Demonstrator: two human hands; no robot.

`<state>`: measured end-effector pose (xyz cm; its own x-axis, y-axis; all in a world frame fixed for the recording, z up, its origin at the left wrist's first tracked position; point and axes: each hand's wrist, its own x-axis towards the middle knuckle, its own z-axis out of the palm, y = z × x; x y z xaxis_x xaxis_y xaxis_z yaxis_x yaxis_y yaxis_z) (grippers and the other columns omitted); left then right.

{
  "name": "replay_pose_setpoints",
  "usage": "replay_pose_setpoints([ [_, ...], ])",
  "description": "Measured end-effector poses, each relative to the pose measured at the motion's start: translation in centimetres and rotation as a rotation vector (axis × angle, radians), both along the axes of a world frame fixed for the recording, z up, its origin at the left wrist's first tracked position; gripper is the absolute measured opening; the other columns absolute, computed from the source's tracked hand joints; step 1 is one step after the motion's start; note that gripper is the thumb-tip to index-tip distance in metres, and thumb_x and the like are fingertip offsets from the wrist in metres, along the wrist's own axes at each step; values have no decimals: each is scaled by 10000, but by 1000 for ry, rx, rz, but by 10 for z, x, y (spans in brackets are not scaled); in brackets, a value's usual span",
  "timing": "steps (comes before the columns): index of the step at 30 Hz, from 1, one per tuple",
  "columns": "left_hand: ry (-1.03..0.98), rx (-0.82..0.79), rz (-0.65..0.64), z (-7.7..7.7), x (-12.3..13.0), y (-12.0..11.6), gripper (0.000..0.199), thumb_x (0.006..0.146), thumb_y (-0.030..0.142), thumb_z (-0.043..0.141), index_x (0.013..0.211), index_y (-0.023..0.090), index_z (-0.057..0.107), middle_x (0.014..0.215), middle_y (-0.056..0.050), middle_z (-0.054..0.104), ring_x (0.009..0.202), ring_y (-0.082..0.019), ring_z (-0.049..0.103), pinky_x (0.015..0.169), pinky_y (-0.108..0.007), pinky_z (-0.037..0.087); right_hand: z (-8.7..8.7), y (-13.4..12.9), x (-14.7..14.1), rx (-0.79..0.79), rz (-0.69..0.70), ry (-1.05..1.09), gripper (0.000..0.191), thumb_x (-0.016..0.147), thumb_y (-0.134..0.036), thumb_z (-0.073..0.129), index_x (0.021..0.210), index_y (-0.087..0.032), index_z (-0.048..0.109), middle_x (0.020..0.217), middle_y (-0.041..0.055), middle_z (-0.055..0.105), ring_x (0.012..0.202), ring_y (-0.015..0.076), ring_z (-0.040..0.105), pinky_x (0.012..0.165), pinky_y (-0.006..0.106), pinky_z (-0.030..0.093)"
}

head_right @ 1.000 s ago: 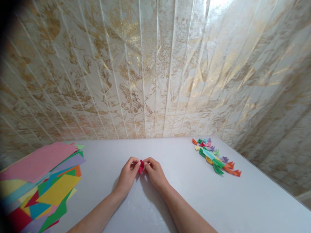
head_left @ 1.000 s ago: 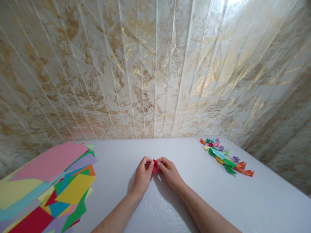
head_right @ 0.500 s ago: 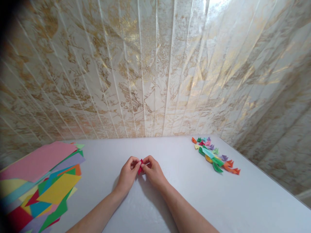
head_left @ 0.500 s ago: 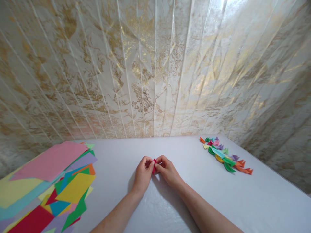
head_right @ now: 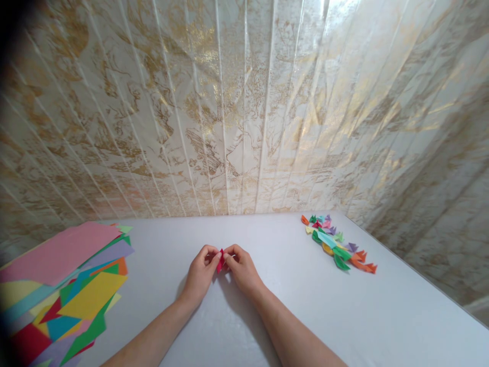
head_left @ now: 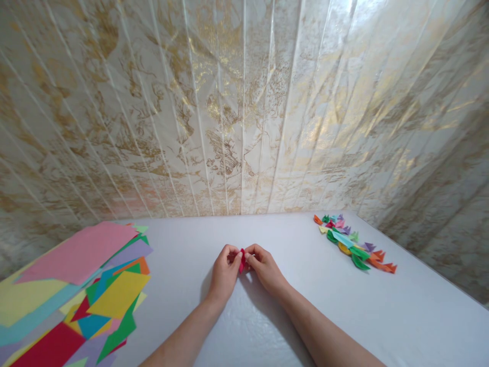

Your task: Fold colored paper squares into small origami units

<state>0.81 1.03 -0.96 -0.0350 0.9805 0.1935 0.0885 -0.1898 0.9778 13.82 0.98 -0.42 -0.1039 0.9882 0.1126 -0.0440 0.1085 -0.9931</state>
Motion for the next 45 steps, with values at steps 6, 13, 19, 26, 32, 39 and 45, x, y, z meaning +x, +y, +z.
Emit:
replay_pose_setpoints([
  [6, 1, 21, 11, -1, 1, 1, 174, 778, 361, 596, 735, 205, 533, 683, 25, 601, 628, -148, 599, 611, -252, 482, -4, 2, 0, 1, -3, -17, 260, 766, -414, 659, 758, -169, 575, 627, -14, 592, 573, 121, 535, 596, 260, 417],
  [13, -9, 12, -14, -1, 1, 1, 163, 790, 353, 587, 748, 205, 534, 693, 28, 598, 630, -142, 598, 622, -248, 475, -3, 2, 2, -20, -1, 33, 329, 809, -484, 612, 730, -166, 586, 599, -14, 574, 574, 116, 499, 607, 259, 392],
  [19, 13, 28, -23, -1, 0, 1, 160, 796, 348, 576, 749, 203, 528, 709, 24, 596, 654, -144, 592, 647, -252, 473, -1, 2, 2, -19, -12, 36, 318, 752, -472, 686, 720, -172, 584, 607, -12, 586, 568, 121, 514, 600, 266, 393],
  [26, 19, 19, -6, 2, 0, 0, 203, 779, 396, 588, 734, 206, 536, 682, 23, 608, 643, -151, 598, 641, -254, 470, -6, 3, 2, -3, -20, 9, 298, 776, -455, 661, 732, -168, 596, 614, -9, 593, 577, 123, 531, 610, 268, 411],
  [32, 17, 19, -5, -3, 0, 1, 247, 784, 435, 584, 711, 205, 532, 655, 29, 594, 615, -143, 579, 612, -245, 457, -2, 1, 1, -14, -5, 11, 282, 777, -439, 652, 723, -173, 578, 608, 1, 608, 572, 130, 543, 611, 277, 417],
  [39, 19, 32, -25, -4, 0, 1, 227, 808, 395, 573, 700, 200, 531, 632, 33, 575, 607, -139, 560, 601, -238, 446, -4, 0, 0, 9, -31, -31, 246, 784, -403, 643, 709, -186, 556, 588, -11, 593, 562, 130, 538, 599, 270, 416],
  [45, 17, 24, -56, -2, 1, -2, 182, 812, 357, 567, 728, 200, 527, 668, 27, 590, 624, -139, 580, 610, -241, 465, -8, 2, 0, 19, -56, -50, 225, 797, -384, 616, 718, -185, 546, 604, -24, 568, 563, 128, 532, 594, 267, 425],
])
